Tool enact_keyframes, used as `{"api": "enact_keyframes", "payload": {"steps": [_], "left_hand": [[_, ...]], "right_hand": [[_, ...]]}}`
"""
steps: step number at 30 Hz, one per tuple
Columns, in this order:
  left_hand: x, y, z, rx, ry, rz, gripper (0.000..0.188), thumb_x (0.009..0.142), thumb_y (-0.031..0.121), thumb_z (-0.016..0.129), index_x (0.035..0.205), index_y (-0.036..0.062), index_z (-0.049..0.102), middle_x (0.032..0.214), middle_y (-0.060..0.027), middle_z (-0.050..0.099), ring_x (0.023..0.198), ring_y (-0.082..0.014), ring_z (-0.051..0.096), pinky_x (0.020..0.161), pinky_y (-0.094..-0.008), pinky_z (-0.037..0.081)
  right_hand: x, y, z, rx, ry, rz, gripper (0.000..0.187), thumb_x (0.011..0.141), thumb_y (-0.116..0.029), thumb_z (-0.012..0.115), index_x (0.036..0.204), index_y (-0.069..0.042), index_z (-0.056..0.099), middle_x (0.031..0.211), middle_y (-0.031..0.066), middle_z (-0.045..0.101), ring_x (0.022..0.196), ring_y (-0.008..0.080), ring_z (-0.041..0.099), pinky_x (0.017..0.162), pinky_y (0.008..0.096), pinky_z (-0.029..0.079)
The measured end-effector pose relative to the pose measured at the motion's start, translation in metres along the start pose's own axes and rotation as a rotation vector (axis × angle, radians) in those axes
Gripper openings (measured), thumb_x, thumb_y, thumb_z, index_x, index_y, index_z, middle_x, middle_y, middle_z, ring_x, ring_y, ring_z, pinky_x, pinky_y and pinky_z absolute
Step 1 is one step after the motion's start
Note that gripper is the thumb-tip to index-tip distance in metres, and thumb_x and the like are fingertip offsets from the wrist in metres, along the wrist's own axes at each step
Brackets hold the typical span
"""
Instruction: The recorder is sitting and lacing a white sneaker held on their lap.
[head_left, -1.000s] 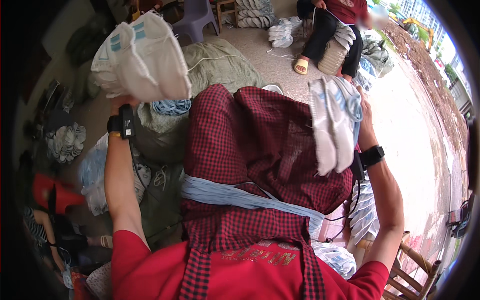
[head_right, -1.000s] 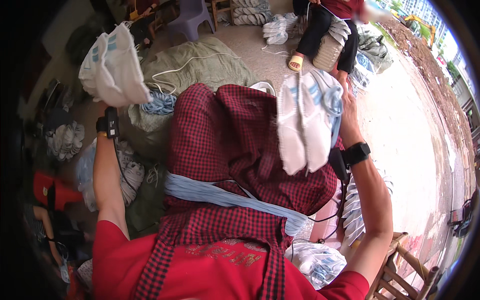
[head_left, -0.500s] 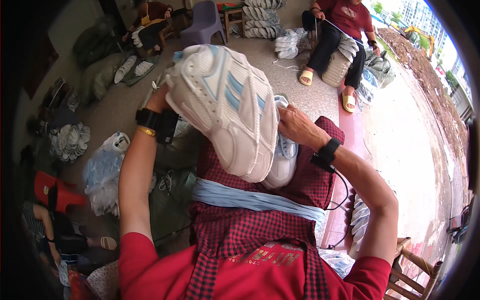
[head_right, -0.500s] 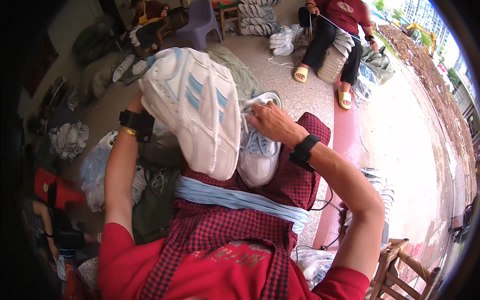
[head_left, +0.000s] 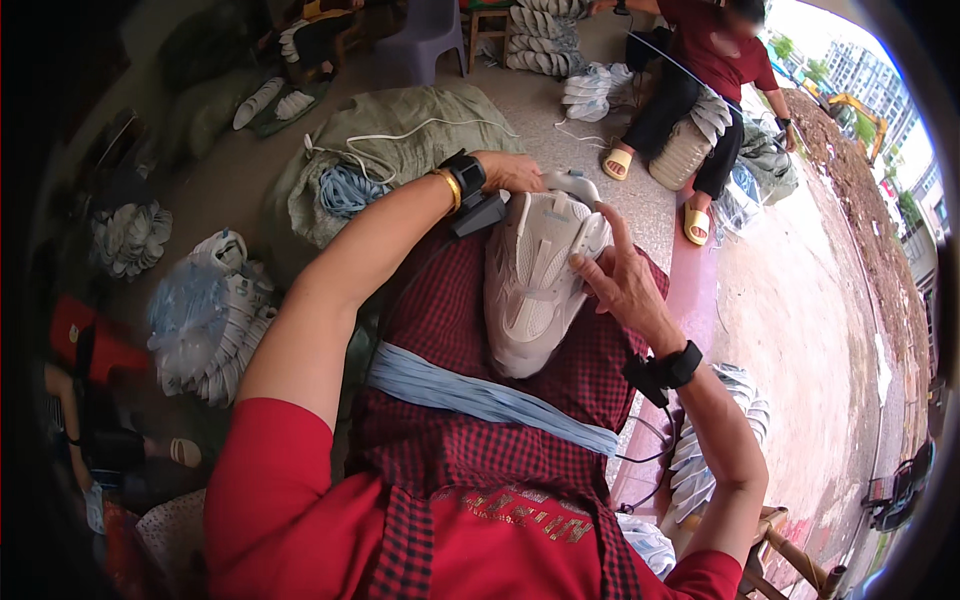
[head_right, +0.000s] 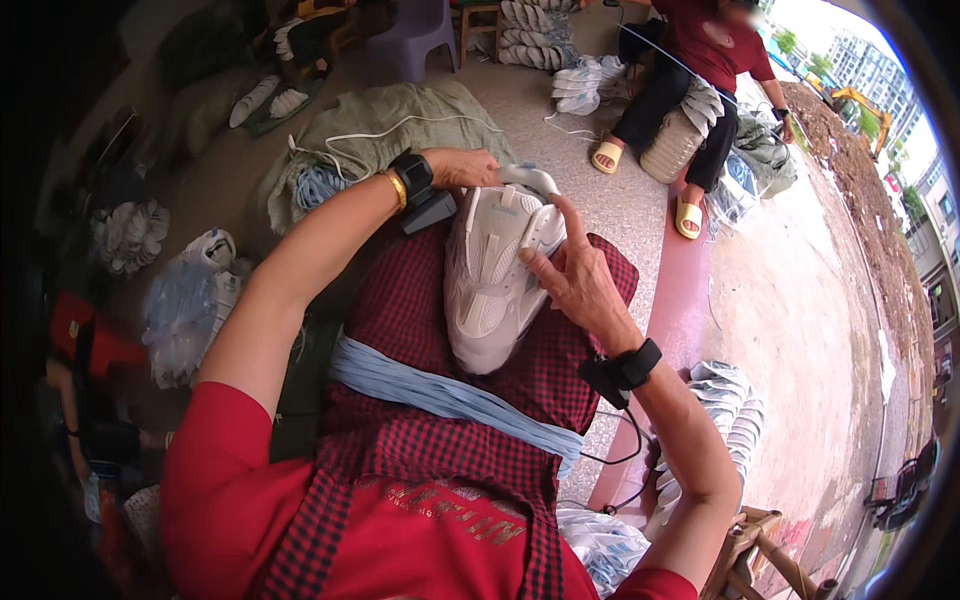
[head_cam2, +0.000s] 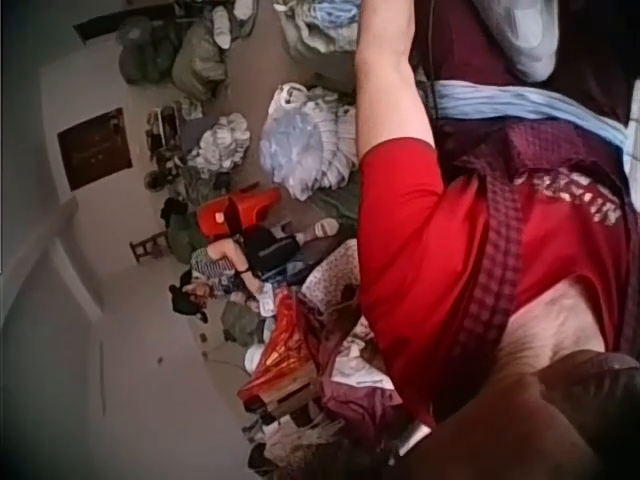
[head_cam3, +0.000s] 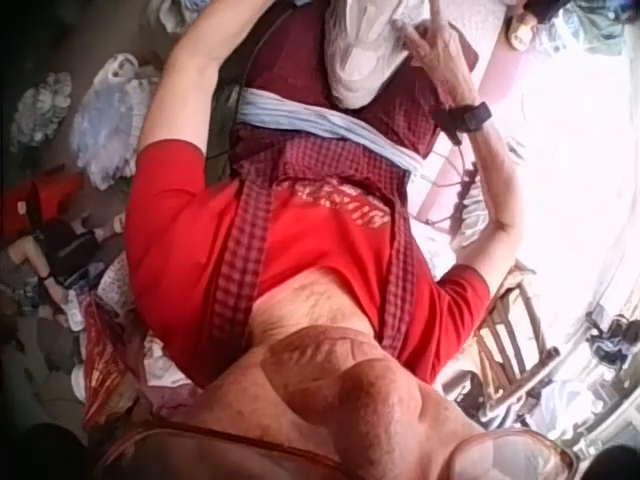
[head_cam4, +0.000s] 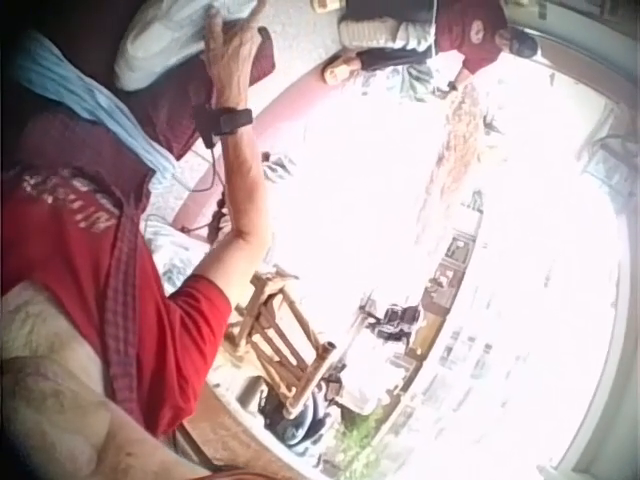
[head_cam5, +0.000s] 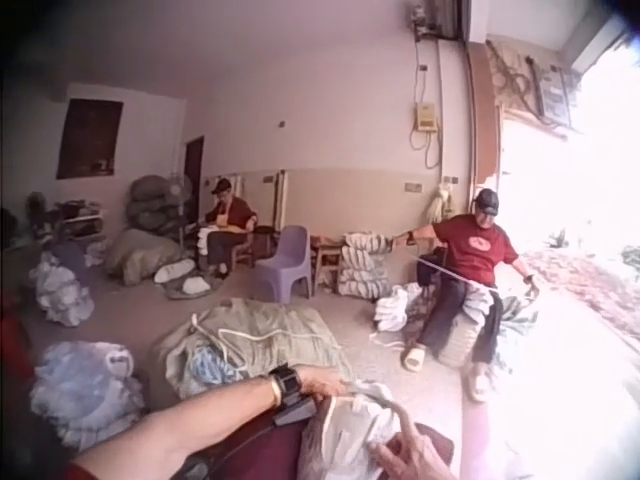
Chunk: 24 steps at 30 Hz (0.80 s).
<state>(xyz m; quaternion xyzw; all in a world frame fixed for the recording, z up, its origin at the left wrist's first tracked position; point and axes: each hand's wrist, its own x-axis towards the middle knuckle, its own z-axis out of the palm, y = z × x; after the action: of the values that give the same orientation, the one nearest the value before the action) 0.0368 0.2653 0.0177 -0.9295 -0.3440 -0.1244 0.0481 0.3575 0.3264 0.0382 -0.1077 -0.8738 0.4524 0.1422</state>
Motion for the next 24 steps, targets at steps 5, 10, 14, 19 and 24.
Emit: {"api": "enact_keyframes", "payload": {"steps": [5, 10, 14, 19, 24], "left_hand": [[0.045, 0.058, -0.071, -0.656, -0.098, -1.31, 0.061, 0.086, 0.042, 0.074, 0.136, 0.0111, 0.059, 0.104, -0.0088, 0.067, 0.08, -0.0141, 0.066, 0.063, -0.0276, 0.057], [0.042, 0.123, -0.059, -0.82, 0.172, -1.122, 0.063, 0.082, 0.026, 0.081, 0.136, 0.0073, 0.055, 0.123, -0.0154, 0.056, 0.076, -0.0143, 0.065, 0.063, -0.027, 0.057], [0.036, 0.129, -0.016, -0.613, 0.408, -1.155, 0.06, 0.08, 0.025, 0.083, 0.132, 0.0109, 0.057, 0.127, -0.0141, 0.046, 0.073, -0.0149, 0.064, 0.066, -0.0276, 0.057], [0.034, 0.119, -0.009, -0.508, 0.401, -1.184, 0.074, 0.077, 0.05, 0.081, 0.13, 0.0051, 0.056, 0.127, -0.0177, 0.046, 0.088, -0.0226, 0.065, 0.073, -0.0306, 0.057], [0.074, 0.131, -0.009, -0.178, 0.349, -1.25, 0.082, 0.075, 0.055, 0.079, 0.126, -0.0031, 0.053, 0.119, -0.0228, 0.048, 0.109, -0.0347, 0.057, 0.094, -0.0417, 0.049]], "right_hand": [[-0.004, 0.014, -0.002, 0.058, 0.068, 0.03, 0.072, 0.098, -0.034, 0.063, 0.152, -0.009, 0.022, 0.065, 0.0103, 0.059, 0.054, 0.019, 0.062, 0.047, 0.0328, 0.053], [0.001, 0.027, -0.016, 0.235, -0.051, 0.125, 0.076, 0.097, -0.034, 0.062, 0.156, -0.014, 0.017, 0.083, 0.0169, 0.064, 0.072, 0.0218, 0.067, 0.053, 0.0333, 0.06], [0.01, 0.011, -0.025, 0.159, -0.144, 0.216, 0.079, 0.098, -0.042, 0.059, 0.156, -0.011, 0.015, 0.091, 0.0206, 0.066, 0.077, 0.0257, 0.07, 0.055, 0.0339, 0.062], [0.018, -0.004, -0.022, -0.238, -0.026, 0.014, 0.072, 0.096, -0.043, 0.062, 0.14, 0.006, 0.034, 0.081, 0.029, 0.066, 0.077, 0.0411, 0.07, 0.072, 0.0485, 0.051], [0.022, 0.013, -0.019, -0.249, 0.037, -0.107, 0.069, 0.098, -0.043, 0.06, 0.147, -0.002, 0.032, 0.067, 0.0123, 0.06, 0.05, 0.0185, 0.06, 0.045, 0.033, 0.047]]}}
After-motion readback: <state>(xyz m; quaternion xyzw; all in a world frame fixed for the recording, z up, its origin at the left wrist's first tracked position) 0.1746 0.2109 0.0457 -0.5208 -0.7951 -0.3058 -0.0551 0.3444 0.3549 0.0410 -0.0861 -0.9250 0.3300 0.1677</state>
